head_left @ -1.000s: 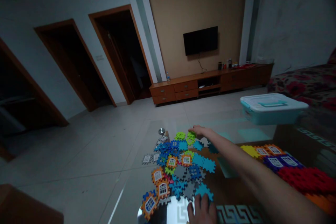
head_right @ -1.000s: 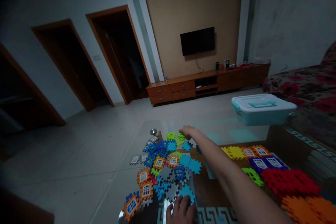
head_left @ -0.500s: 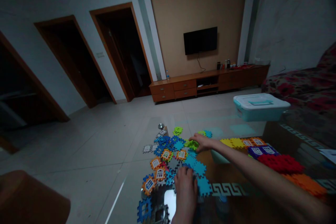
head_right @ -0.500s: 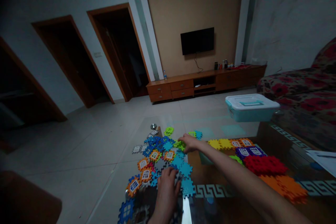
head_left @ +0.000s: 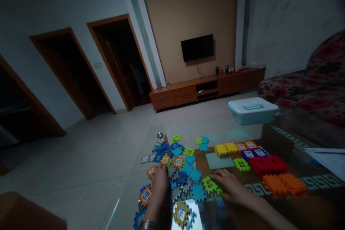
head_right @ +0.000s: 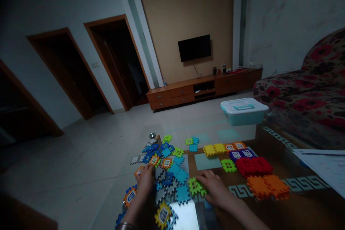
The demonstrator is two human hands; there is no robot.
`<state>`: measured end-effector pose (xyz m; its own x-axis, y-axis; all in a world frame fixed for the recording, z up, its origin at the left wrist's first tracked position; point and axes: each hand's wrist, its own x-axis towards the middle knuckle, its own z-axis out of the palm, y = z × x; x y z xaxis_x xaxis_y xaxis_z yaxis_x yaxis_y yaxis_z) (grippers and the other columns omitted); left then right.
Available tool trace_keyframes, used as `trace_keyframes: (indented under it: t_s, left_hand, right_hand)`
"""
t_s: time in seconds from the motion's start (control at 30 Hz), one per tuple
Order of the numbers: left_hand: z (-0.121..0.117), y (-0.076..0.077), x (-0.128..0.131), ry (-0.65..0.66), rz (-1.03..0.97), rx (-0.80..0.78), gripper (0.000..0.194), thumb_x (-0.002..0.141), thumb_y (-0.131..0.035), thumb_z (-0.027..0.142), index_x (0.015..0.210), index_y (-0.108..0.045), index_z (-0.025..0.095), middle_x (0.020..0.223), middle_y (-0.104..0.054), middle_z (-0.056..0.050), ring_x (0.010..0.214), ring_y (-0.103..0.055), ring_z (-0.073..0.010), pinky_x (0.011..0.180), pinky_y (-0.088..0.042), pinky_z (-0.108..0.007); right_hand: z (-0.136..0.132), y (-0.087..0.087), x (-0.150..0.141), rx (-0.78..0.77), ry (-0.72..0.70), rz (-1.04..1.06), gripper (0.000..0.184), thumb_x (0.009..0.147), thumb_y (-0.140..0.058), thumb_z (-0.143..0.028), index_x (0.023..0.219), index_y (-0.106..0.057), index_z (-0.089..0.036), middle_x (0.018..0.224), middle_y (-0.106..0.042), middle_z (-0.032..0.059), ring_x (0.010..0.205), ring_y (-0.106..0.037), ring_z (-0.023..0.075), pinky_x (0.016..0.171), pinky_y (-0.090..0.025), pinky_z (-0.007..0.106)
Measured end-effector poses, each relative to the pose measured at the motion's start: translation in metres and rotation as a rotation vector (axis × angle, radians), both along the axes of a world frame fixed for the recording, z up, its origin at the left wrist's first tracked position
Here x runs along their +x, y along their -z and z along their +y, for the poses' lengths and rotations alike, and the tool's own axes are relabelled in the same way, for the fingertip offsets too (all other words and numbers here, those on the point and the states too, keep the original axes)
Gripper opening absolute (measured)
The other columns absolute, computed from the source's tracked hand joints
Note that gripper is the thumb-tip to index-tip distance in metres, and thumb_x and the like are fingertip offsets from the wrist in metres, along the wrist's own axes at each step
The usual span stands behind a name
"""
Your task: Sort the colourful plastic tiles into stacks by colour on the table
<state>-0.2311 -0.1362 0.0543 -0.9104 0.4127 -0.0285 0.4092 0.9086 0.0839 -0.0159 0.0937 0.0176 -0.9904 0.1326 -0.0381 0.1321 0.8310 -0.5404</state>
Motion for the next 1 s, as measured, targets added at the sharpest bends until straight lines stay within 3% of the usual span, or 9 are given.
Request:
trace_keyframes:
  t_s: [0.2,0.4,0.57,0.7,0.83,1.0]
  left_hand:
    - [0.019,-0.012,-0.018,-0.094,0.039,-0.037,0.029,0.089,-0.049,0.020,0.113,-0.064,0.018,0.123,-0.065,-0.014,0.121,-0.053,-0.0301,0.093,-0.040,-0.039]
    - [0.039,-0.010,-0.032,-0.194,0.000,-0.035,0.035,0.083,-0.060,0.030,0.113,-0.061,0.012,0.116,-0.066,-0.023,0.112,-0.060,-0.0376,0.086,-0.046,-0.044]
    - [0.044,-0.012,-0.048,-0.239,-0.096,-0.027,0.033,0.074,-0.067,0.025,0.103,-0.059,0.012,0.111,-0.068,-0.022,0.102,-0.065,-0.0351,0.078,-0.048,-0.039]
    - [0.042,-0.016,-0.053,-0.232,-0.165,-0.019,0.036,0.063,-0.075,0.020,0.093,-0.058,0.013,0.096,-0.071,-0.016,0.087,-0.067,-0.0295,0.067,-0.046,-0.031]
    - [0.039,-0.018,-0.045,-0.186,-0.125,0.030,0.038,0.064,-0.071,0.014,0.099,-0.054,0.015,0.108,-0.067,-0.015,0.090,-0.065,-0.0242,0.066,-0.044,-0.025]
    - [0.039,-0.027,-0.038,-0.191,-0.110,0.074,0.023,0.069,-0.057,0.007,0.089,-0.055,0.018,0.100,-0.068,-0.011,0.091,-0.065,-0.0222,0.069,-0.045,-0.024]
  right_hand:
    - [-0.001,-0.012,0.007,0.017,0.062,-0.044,0.074,0.065,-0.065,-0.002,0.135,-0.056,-0.024,0.127,-0.058,0.0124,0.120,-0.049,0.0331,0.101,-0.039,0.044]
    - [0.012,-0.015,0.021,0.066,0.119,-0.175,0.065,0.060,-0.073,-0.007,0.123,-0.061,-0.019,0.126,-0.055,0.0151,0.120,-0.049,0.0353,0.101,-0.037,0.047]
    - [0.021,-0.023,0.032,-0.001,0.120,-0.195,0.053,0.060,-0.079,-0.012,0.111,-0.063,-0.018,0.126,-0.056,0.0144,0.121,-0.049,0.0350,0.100,-0.039,0.044]
    - [0.025,-0.027,0.031,-0.056,0.141,-0.144,0.040,0.067,-0.067,-0.007,0.105,-0.063,-0.016,0.117,-0.063,0.0135,0.111,-0.056,0.0295,0.093,-0.042,0.037]
    - [0.029,-0.022,0.023,-0.152,0.183,-0.086,0.029,0.071,-0.059,-0.005,0.097,-0.066,-0.016,0.105,-0.068,0.0106,0.099,-0.061,0.0255,0.083,-0.043,0.033]
    - [0.022,-0.016,0.013,-0.230,0.111,0.005,0.037,0.069,-0.067,-0.008,0.104,-0.069,-0.018,0.112,-0.067,0.0103,0.107,-0.059,0.0268,0.090,-0.043,0.034]
